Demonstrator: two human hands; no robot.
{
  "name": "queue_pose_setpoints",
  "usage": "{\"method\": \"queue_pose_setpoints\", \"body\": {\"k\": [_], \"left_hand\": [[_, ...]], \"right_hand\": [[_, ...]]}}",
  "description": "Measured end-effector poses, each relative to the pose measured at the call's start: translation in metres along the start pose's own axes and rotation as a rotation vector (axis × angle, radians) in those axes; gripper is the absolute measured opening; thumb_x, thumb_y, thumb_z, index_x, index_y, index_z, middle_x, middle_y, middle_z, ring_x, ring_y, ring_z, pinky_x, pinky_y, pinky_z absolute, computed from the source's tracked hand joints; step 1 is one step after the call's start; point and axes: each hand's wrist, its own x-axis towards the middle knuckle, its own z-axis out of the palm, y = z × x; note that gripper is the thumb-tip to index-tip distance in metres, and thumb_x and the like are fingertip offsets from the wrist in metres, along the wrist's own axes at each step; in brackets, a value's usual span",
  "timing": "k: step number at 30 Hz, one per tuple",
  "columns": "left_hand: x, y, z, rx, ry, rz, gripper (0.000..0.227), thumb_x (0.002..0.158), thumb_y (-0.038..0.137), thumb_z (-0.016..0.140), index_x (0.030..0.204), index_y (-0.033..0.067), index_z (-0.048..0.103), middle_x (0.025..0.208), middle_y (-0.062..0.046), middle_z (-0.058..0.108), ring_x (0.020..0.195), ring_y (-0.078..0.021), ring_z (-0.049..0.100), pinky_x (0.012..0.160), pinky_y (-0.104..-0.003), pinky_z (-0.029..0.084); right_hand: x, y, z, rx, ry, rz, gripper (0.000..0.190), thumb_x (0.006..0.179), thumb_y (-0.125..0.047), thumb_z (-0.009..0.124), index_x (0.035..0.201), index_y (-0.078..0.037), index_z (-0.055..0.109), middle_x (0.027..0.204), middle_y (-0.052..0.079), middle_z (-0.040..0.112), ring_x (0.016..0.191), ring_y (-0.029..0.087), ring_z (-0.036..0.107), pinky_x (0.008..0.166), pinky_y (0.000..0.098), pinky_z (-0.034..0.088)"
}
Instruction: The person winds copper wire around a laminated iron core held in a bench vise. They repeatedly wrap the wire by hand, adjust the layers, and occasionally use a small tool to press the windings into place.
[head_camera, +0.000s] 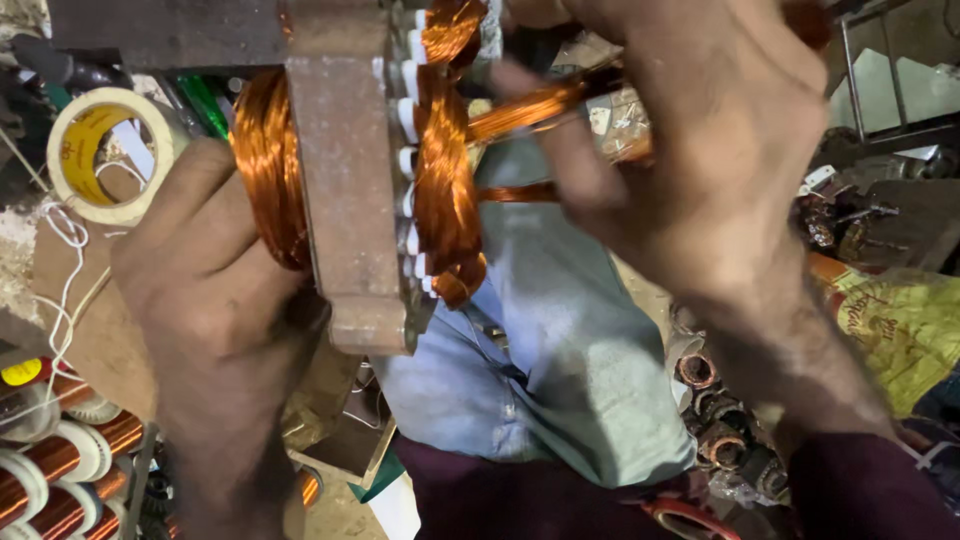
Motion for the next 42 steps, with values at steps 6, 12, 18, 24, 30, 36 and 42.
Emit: {"method": "queue_pose_setpoints", "body": {"k": [6, 12, 18, 24, 30, 36, 42], "left_hand": [[-0.024, -0.029, 0.011, -0.052, 0.044, -0.044, 0.021, 0.085, 0.003, 0.086, 0.101, -0.0057, 0.075, 0.105, -0.014, 0.071, 0.098, -0.0281, 0.071, 0.077, -0.038, 0.055], [-0.027, -0.028, 0.033, -0.073, 0.284, -0.044, 0.025, 0.095, 0.005, 0.089, 0.112, -0.0075, 0.076, 0.114, -0.014, 0.071, 0.099, -0.0237, 0.072, 0.077, -0.035, 0.055], [-0.033, -0.036, 0.040, -0.345, 0.260, -0.108, 0.021, 0.104, 0.004, 0.089, 0.117, -0.0067, 0.076, 0.130, -0.014, 0.056, 0.101, -0.0177, 0.062, 0.081, -0.026, 0.053], [-0.035, -0.046, 0.046, -0.449, 0.252, -0.094, 0.019, 0.098, 0.004, 0.089, 0.113, -0.0016, 0.078, 0.132, -0.010, 0.047, 0.103, -0.0167, 0.056, 0.079, -0.022, 0.050], [-0.026, -0.046, 0.039, -0.317, 0.179, -0.176, 0.024, 0.098, 0.011, 0.092, 0.114, -0.0015, 0.079, 0.130, -0.012, 0.047, 0.087, -0.0103, 0.051, 0.070, -0.020, 0.046], [-0.022, -0.040, 0.029, -0.173, 0.108, -0.323, 0.025, 0.090, 0.012, 0.089, 0.109, -0.0015, 0.080, 0.124, -0.014, 0.055, 0.076, -0.0110, 0.047, 0.064, -0.027, 0.041], [-0.017, -0.049, 0.041, -0.070, 0.176, -0.170, 0.024, 0.085, 0.015, 0.089, 0.100, -0.0012, 0.080, 0.108, -0.014, 0.064, 0.076, -0.0156, 0.052, 0.065, -0.032, 0.041]], "right_hand": [[-0.030, 0.002, 0.009, 0.145, 0.074, -0.005, 0.016, 0.099, 0.002, 0.081, 0.112, 0.000, 0.073, 0.107, 0.018, 0.074, 0.097, 0.024, 0.073, 0.080, 0.0315, 0.062], [-0.030, -0.011, 0.015, 0.165, 0.015, 0.086, 0.017, 0.101, 0.006, 0.079, 0.115, -0.001, 0.074, 0.110, 0.014, 0.074, 0.098, 0.021, 0.075, 0.081, 0.0306, 0.063], [-0.043, -0.017, 0.016, 0.150, -0.032, 0.306, 0.024, 0.097, 0.005, 0.076, 0.120, -0.002, 0.073, 0.117, 0.010, 0.068, 0.104, 0.018, 0.073, 0.083, 0.0268, 0.065], [-0.049, -0.008, 0.036, 0.185, 0.096, 0.228, 0.022, 0.099, 0.004, 0.083, 0.119, -0.003, 0.074, 0.112, 0.011, 0.068, 0.092, 0.016, 0.072, 0.069, 0.0256, 0.063], [-0.045, -0.010, 0.028, 0.294, 0.010, 0.277, 0.027, 0.093, 0.007, 0.081, 0.117, 0.000, 0.072, 0.113, 0.014, 0.066, 0.097, 0.017, 0.070, 0.075, 0.0278, 0.061], [-0.035, -0.012, 0.026, 0.356, -0.038, 0.314, 0.027, 0.094, 0.011, 0.083, 0.117, 0.000, 0.072, 0.118, 0.012, 0.063, 0.106, 0.019, 0.068, 0.085, 0.0271, 0.060], [-0.036, -0.011, 0.019, 0.329, -0.050, 0.317, 0.027, 0.091, 0.006, 0.088, 0.113, 0.000, 0.073, 0.113, 0.013, 0.065, 0.103, 0.024, 0.067, 0.084, 0.0340, 0.058]]}}
